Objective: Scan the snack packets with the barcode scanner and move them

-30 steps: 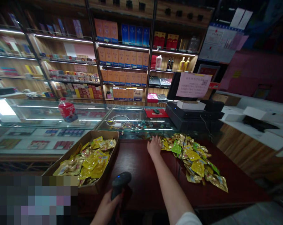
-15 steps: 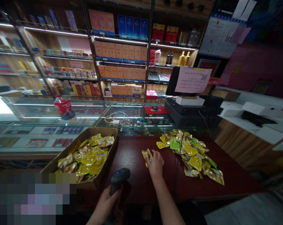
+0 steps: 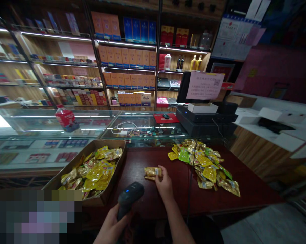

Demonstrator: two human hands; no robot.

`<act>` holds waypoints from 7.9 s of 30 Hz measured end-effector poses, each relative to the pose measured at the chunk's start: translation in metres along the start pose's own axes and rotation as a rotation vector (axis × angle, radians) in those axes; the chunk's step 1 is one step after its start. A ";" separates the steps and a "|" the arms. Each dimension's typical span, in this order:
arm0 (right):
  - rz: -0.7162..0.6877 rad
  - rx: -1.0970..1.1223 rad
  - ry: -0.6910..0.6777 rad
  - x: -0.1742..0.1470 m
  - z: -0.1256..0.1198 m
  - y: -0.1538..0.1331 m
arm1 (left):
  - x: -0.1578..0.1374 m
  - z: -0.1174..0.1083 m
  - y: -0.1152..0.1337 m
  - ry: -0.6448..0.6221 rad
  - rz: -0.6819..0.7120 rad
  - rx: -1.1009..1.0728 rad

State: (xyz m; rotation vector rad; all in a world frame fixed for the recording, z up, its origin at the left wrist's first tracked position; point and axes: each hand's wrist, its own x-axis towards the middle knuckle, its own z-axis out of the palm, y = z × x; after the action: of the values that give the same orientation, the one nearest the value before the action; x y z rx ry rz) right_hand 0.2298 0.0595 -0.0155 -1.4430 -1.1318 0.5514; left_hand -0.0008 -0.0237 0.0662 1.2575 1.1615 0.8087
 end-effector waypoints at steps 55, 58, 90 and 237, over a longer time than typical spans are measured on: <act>-0.241 -0.766 -0.137 0.029 0.009 0.016 | 0.030 0.000 -0.048 0.187 -0.082 -0.133; -0.258 -0.669 -0.020 0.020 0.009 0.019 | 0.029 0.001 -0.043 0.171 -0.101 -0.162; 0.019 0.038 -0.032 0.030 0.019 0.008 | 0.041 0.010 -0.013 0.187 -0.064 -0.249; 0.305 0.674 0.145 0.026 -0.010 0.004 | 0.024 0.030 -0.007 -0.044 -0.016 -0.019</act>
State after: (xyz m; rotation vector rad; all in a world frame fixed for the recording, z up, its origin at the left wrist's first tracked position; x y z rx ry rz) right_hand 0.2510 0.0779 -0.0104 -1.0365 -0.5261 0.9226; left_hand 0.0336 -0.0114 0.0520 1.2427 1.1246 0.7750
